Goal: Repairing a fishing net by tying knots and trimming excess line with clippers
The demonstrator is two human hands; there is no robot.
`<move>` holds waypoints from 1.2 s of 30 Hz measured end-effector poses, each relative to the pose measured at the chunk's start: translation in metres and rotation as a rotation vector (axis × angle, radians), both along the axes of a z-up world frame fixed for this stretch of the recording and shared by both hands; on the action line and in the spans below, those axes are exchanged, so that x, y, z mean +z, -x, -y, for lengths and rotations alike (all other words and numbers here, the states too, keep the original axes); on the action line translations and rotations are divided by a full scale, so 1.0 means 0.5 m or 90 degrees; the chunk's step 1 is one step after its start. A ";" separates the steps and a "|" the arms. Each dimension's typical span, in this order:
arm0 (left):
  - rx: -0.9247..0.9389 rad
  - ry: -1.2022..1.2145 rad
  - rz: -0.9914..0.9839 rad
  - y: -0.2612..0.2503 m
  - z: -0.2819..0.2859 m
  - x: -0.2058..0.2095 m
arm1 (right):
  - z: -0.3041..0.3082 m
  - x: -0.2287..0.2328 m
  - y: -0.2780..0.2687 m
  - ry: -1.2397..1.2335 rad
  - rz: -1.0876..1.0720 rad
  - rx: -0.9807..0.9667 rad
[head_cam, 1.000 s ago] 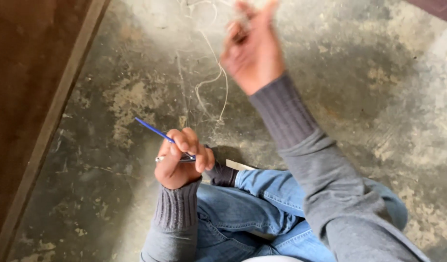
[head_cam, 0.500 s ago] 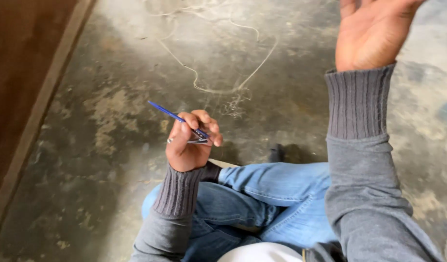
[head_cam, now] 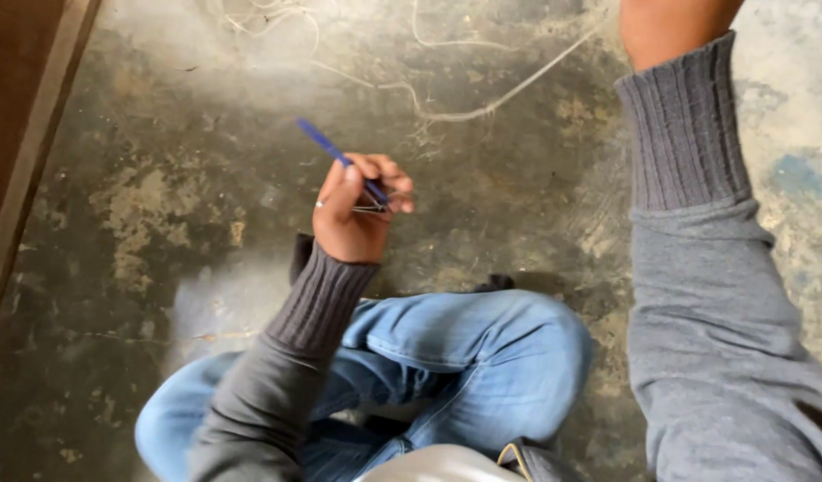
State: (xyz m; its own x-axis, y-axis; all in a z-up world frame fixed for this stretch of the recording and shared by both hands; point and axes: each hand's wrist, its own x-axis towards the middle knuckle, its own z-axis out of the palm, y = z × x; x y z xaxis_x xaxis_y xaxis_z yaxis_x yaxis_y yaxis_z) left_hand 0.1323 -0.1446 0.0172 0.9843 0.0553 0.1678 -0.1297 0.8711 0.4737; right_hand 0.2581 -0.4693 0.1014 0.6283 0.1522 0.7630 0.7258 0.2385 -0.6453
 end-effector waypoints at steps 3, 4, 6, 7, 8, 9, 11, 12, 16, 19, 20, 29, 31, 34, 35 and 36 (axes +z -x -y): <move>0.010 -0.240 0.008 -0.042 0.036 0.025 | 0.064 -0.054 -0.022 0.017 -0.005 -0.051; 0.026 -0.432 0.119 -0.058 0.039 0.045 | 0.079 -0.068 -0.033 0.026 -0.006 -0.064; 0.043 -0.623 0.234 -0.094 0.048 0.072 | 0.098 -0.116 -0.044 0.044 -0.001 -0.085; 0.006 -0.667 0.311 -0.113 0.055 0.080 | 0.104 -0.149 -0.042 0.053 0.005 -0.094; -0.033 -0.704 0.389 -0.128 0.066 0.085 | 0.115 -0.179 -0.030 0.065 0.011 -0.105; -0.032 -0.701 0.390 -0.138 0.088 0.098 | 0.122 -0.181 -0.027 0.077 0.017 -0.116; -0.088 -0.633 0.462 -0.163 0.125 0.134 | 0.128 -0.166 -0.029 0.105 0.038 -0.136; -0.082 -0.627 0.465 -0.172 0.144 0.143 | 0.128 -0.150 -0.026 0.121 0.048 -0.145; -0.088 -0.531 0.548 -0.170 0.206 0.159 | 0.124 -0.082 0.009 0.184 0.094 -0.184; -0.145 -0.572 0.605 -0.162 0.210 0.165 | 0.123 -0.044 0.086 0.226 0.123 -0.242; -0.198 -0.622 0.655 -0.161 0.205 0.168 | 0.121 -0.034 0.126 0.239 0.135 -0.274; -0.176 -0.307 0.553 -0.002 0.132 0.220 | -0.097 0.207 0.125 0.357 0.219 -0.462; -0.143 -0.312 0.522 0.027 0.072 0.230 | -0.131 0.232 0.132 0.374 0.242 -0.485; -0.179 -0.285 0.388 0.041 -0.028 0.213 | -0.169 0.253 0.130 0.387 0.271 -0.513; -0.252 -0.246 0.288 0.039 -0.061 0.198 | -0.176 0.251 0.131 0.389 0.277 -0.527; -0.260 -0.250 0.285 0.038 -0.098 0.189 | -0.178 0.242 0.141 0.395 0.274 -0.543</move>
